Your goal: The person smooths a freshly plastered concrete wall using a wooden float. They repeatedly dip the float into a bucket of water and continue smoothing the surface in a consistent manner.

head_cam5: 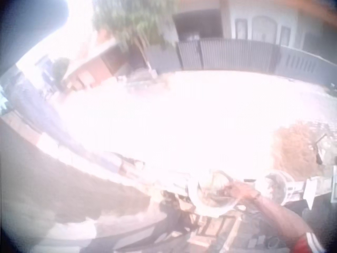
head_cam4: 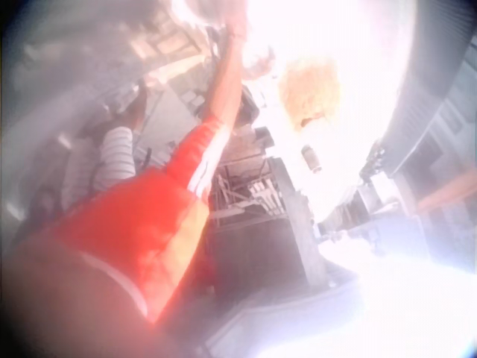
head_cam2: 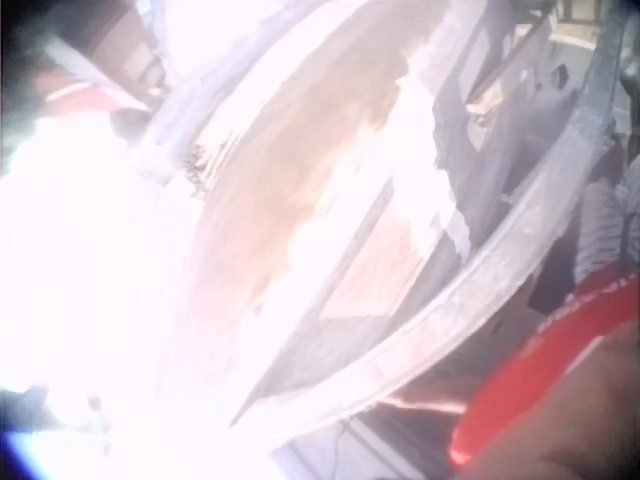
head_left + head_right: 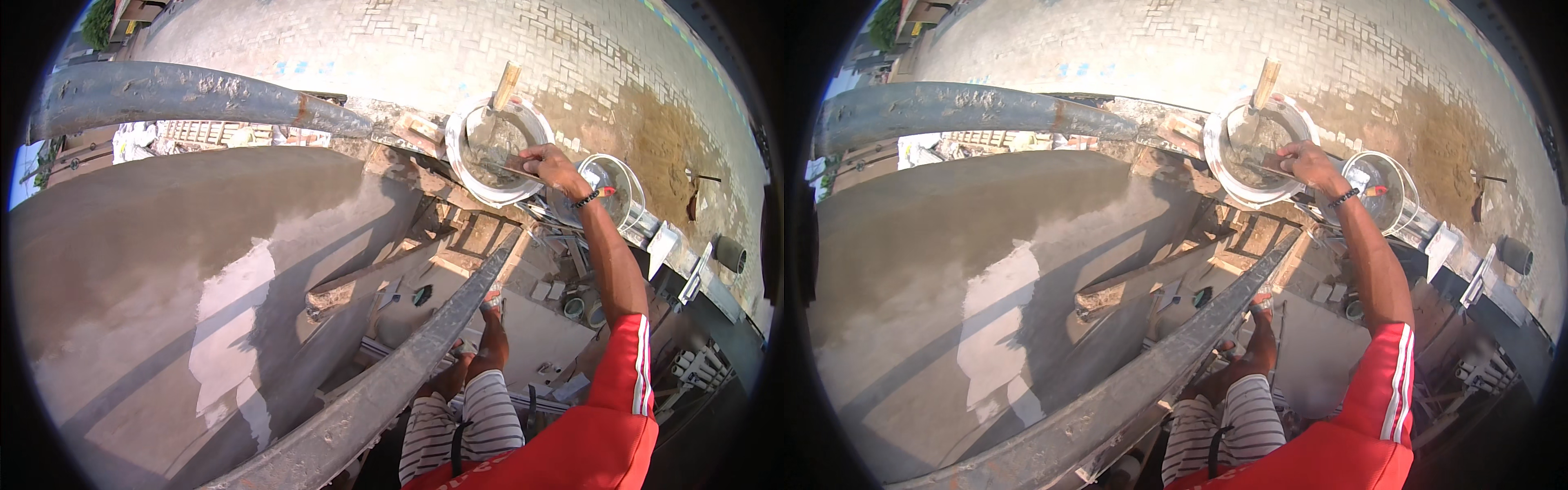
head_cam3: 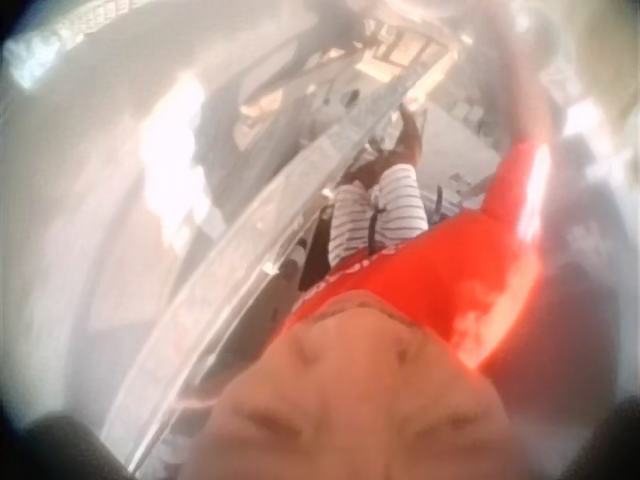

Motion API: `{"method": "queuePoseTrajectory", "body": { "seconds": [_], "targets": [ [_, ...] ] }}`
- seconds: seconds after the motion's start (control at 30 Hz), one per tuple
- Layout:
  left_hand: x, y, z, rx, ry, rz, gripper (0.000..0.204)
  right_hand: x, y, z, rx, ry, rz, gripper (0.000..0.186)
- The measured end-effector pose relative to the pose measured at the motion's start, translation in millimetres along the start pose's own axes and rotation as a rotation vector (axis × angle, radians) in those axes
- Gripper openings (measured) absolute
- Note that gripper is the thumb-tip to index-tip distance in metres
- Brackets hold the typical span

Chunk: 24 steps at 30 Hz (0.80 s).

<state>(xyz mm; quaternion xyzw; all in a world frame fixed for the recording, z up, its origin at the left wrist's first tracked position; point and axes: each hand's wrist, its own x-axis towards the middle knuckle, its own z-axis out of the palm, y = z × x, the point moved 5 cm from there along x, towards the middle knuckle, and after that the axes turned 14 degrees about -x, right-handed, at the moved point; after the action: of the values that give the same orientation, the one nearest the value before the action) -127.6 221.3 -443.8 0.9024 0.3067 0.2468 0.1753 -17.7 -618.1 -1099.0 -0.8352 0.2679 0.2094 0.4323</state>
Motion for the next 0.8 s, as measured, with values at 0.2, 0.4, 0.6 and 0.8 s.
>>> {"method": "queuePoseTrajectory", "body": {
  "seconds": [0.2,0.4,0.6,0.8],
  "targets": [
    [-3.6,-12.9,3.7,0.026,-0.007,-0.030,0.050,89.2,-10.4,21.9,-0.368,-0.012,-0.150,0.035],
    [-2.8,-16.6,2.8,0.053,-0.014,-0.047,0.047,101.2,-7.3,35.7,-0.412,0.012,-0.167,0.035],
    [-1.8,-17.9,3.8,0.075,-0.042,-0.053,0.044,98.9,3.3,45.5,-0.442,-0.006,-0.160,0.033],
    [-1.0,-14.2,8.7,0.081,-0.070,-0.033,0.041,93.0,7.5,35.0,-0.329,-0.108,-0.103,0.029]
  ]
}}
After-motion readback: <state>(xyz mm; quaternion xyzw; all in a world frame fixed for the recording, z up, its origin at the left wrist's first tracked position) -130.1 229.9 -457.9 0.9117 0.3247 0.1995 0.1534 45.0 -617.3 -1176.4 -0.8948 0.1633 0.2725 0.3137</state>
